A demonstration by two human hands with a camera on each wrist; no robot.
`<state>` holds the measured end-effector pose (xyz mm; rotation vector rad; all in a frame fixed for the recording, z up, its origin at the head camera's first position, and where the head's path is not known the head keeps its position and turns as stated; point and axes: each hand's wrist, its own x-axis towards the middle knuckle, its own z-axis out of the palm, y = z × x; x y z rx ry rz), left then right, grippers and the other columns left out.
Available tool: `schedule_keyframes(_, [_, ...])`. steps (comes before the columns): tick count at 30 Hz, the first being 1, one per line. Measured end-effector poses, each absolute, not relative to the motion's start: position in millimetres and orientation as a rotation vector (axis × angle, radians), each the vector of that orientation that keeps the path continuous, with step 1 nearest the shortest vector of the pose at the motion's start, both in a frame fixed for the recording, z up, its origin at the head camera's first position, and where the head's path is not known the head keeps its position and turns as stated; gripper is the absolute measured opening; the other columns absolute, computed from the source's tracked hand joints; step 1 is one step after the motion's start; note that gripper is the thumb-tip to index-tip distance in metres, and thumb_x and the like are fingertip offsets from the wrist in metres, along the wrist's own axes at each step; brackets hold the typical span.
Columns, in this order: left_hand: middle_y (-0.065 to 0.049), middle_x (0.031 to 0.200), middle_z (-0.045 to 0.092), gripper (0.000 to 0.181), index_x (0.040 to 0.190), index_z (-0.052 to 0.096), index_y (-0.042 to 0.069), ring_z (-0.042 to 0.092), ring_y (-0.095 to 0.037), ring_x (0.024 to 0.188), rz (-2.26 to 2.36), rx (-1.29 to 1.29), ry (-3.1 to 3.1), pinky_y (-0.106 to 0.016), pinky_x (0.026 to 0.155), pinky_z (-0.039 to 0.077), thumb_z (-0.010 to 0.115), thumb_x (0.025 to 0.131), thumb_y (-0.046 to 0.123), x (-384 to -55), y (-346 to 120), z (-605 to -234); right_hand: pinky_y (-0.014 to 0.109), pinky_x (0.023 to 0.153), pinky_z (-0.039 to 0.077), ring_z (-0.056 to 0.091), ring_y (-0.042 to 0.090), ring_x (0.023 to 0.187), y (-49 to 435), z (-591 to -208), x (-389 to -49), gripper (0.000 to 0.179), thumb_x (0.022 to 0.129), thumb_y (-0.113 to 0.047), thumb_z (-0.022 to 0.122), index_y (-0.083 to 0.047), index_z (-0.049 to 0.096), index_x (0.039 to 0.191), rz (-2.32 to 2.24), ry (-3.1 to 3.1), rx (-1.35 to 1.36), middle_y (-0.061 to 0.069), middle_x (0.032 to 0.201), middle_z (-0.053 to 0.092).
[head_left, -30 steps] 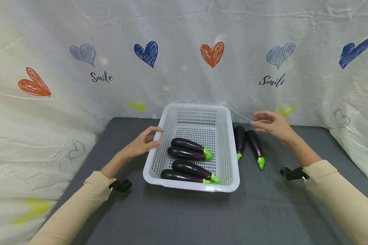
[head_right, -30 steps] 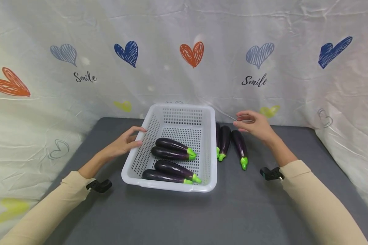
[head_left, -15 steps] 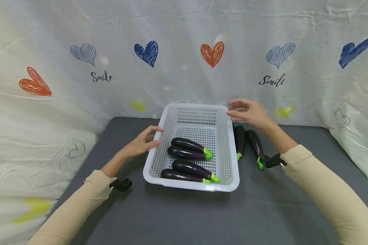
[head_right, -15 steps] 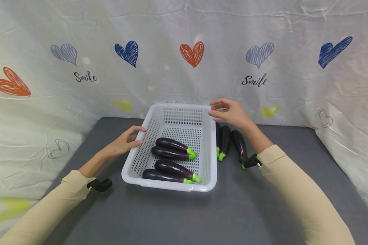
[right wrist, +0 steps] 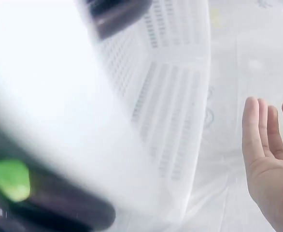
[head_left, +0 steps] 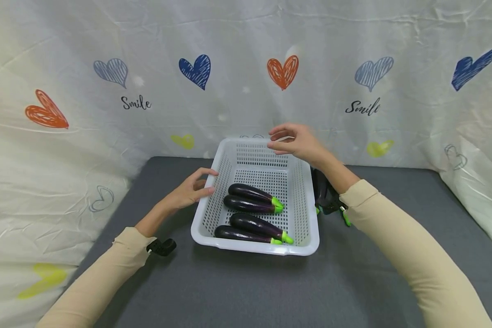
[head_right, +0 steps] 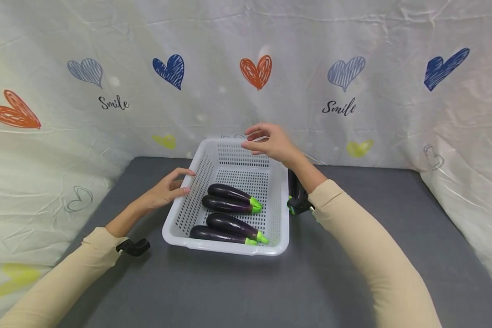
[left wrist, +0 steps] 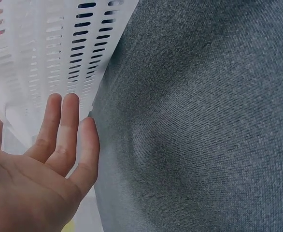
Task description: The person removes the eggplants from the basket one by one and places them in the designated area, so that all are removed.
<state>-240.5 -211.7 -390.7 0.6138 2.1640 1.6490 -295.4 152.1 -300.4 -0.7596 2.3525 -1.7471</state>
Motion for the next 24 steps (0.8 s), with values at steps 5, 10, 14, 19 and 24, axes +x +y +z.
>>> schedule_keyframes(5, [-0.033,0.134,0.049,0.048,0.148,0.035,0.009,0.062,-0.043,0.109,1.660,0.636,2.146,-0.052,0.081,0.056,0.058,0.105,0.011,-241,-212,-392,0.040,0.085,0.056,0.064,0.035,0.107,131,-308,-297,0.037,0.095,-0.008,0.074,-0.001,0.062,0.129,-1.784,2.269,-0.760,0.017,0.121,0.061])
schedule_keyframes(10, [-0.033,0.134,0.049,0.048,0.148,0.035,0.009,0.062,-0.043,0.109,1.666,0.639,2.141,-0.051,0.081,0.056,0.058,0.105,0.011,-240,-212,-392,0.046,0.089,0.054,0.061,0.036,0.110,112,-318,-300,0.035,0.095,-0.007,0.074,0.001,0.063,0.127,-1.832,2.222,-0.745,0.021,0.123,0.059])
schedule_keyframes(14, [-0.034,0.134,0.049,0.049,0.148,0.035,0.009,0.063,-0.043,0.108,1.667,0.636,2.138,-0.051,0.081,0.056,0.058,0.106,0.012,-240,-212,-392,0.053,0.093,0.051,0.061,0.033,0.110,100,-326,-303,0.034,0.093,-0.005,0.075,0.001,0.065,0.125,-1.866,2.195,-0.742,0.022,0.123,0.059])
schedule_keyframes(19, [-0.033,0.133,0.049,0.049,0.149,0.034,0.010,0.063,-0.042,0.108,1.666,0.632,2.136,-0.051,0.080,0.056,0.058,0.106,0.012,-240,-212,-392,0.048,0.094,0.051,0.061,0.033,0.111,87,-337,-307,0.036,0.091,-0.004,0.077,0.001,0.066,0.125,-1.885,2.162,-0.739,0.025,0.127,0.058])
schedule_keyframes(24, [-0.033,0.131,0.050,0.048,0.148,0.034,0.009,0.064,-0.042,0.107,1.671,0.640,2.134,-0.051,0.080,0.057,0.057,0.106,0.012,-242,-212,-392,0.042,0.093,0.052,0.060,0.032,0.114,77,-348,-308,0.042,0.090,-0.005,0.079,0.006,0.063,0.128,-1.868,2.196,-0.717,0.027,0.130,0.058])
